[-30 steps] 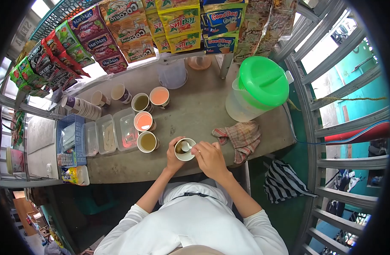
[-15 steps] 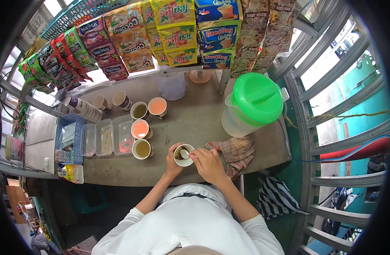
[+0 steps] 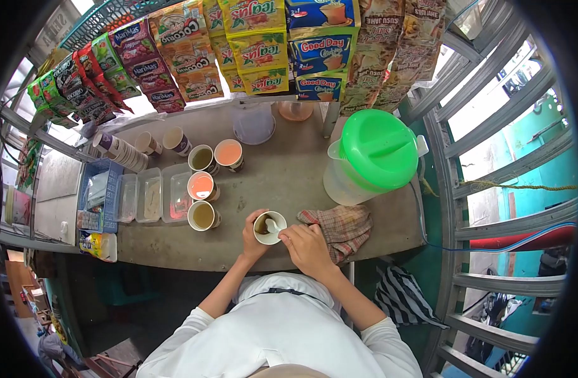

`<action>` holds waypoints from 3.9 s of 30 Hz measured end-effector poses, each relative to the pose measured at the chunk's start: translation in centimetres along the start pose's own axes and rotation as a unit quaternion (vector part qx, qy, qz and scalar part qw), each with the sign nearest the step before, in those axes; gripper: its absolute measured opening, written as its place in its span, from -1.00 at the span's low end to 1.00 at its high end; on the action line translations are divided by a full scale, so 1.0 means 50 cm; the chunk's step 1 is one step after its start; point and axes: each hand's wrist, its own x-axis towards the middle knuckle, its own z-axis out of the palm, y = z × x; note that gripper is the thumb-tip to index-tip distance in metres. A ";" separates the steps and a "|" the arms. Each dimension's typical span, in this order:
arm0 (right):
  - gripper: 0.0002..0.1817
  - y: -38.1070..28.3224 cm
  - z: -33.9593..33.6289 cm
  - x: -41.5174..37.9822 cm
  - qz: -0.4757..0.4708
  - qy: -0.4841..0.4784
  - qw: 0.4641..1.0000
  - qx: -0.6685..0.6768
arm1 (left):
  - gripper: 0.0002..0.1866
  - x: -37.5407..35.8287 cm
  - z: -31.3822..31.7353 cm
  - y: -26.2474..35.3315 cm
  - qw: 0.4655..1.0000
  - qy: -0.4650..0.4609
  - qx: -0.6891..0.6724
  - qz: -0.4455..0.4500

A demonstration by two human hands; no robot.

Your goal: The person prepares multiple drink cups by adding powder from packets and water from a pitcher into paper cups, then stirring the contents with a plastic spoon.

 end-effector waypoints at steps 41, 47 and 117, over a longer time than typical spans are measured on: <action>-0.80 -0.002 0.027 0.020 -0.001 -0.004 1.000 0.018 | -0.20 -0.008 -0.037 -0.008 1.000 0.016 0.015 -0.011; -0.78 0.006 0.028 0.025 0.005 0.002 1.000 0.030 | -0.21 0.008 -0.040 -0.009 1.000 0.020 0.009 -0.004; -0.78 0.036 0.048 0.070 -0.043 -0.031 0.998 0.034 | -0.19 0.013 -0.033 -0.053 0.992 0.033 0.098 0.071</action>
